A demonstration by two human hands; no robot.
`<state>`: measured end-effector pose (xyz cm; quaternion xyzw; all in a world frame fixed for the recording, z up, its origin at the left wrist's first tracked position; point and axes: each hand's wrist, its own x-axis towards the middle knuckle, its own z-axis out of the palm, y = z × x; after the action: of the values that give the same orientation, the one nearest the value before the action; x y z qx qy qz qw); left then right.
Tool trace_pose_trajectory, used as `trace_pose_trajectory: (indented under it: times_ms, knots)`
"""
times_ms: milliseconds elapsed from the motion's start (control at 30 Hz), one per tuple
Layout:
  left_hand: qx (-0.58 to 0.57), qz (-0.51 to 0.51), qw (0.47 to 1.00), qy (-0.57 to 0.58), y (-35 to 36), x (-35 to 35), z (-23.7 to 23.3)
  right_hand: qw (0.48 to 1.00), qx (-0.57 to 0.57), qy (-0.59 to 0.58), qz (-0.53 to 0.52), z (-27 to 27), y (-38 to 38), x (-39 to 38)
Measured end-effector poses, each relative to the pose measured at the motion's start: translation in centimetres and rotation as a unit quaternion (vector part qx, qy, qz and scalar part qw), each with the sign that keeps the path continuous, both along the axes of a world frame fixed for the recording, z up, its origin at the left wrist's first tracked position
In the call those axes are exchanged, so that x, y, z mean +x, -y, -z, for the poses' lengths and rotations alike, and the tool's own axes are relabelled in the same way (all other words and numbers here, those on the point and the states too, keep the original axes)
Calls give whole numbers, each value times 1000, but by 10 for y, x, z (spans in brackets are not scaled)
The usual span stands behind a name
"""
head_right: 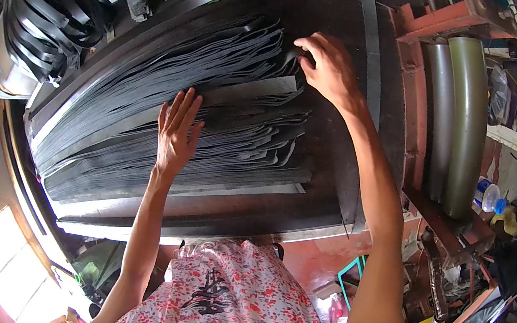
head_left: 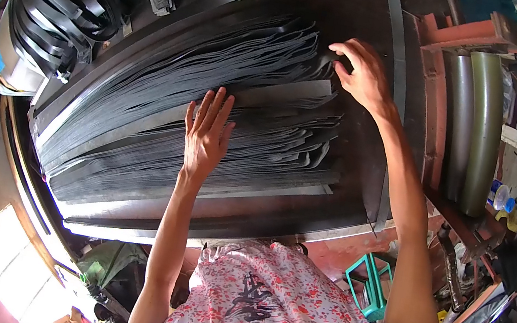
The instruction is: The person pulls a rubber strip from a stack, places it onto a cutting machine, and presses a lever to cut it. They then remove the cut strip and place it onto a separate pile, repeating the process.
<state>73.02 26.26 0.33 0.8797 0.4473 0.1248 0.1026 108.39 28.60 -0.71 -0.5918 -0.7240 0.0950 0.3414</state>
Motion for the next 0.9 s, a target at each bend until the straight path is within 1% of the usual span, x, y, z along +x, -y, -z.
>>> trace_pose_trajectory:
  times_ms: [67, 133, 167, 267, 367, 433, 667, 767, 900]
  knots:
    - [14, 3, 1000, -5, 0, 1, -1, 1000, -17, -11, -4, 3, 3, 4]
    - [13, 2, 1000, -1, 0, 2, -1, 999, 18, 26, 0, 2, 11, 6]
    - [14, -1, 1000, 1, 0, 2, -1, 999, 17, 27, 3, 0, 15, 7]
    - [16, 2, 1000, 2, 0, 2, -1, 999, -13, 36, 12, -6, 22, 6]
    - [16, 4, 1000, 2, -1, 1, 0, 1000, 0, 28, -5, -7, 26, 6]
    - [15, 5, 1000, 2, -1, 0, 0, 999, -21, 41, -1, -8, 28, 6]
    - [16, 6, 1000, 4, -1, 0, 1, 999, -19, 32, -27, -10, 30, 10]
    - [12, 4, 1000, 2, -1, 0, 1, 999, -11, 35, -19, -11, 26, 8]
    - [15, 12, 1000, -1, -1, -2, 3, 998, 44, 50, -6, -16, 20, 4]
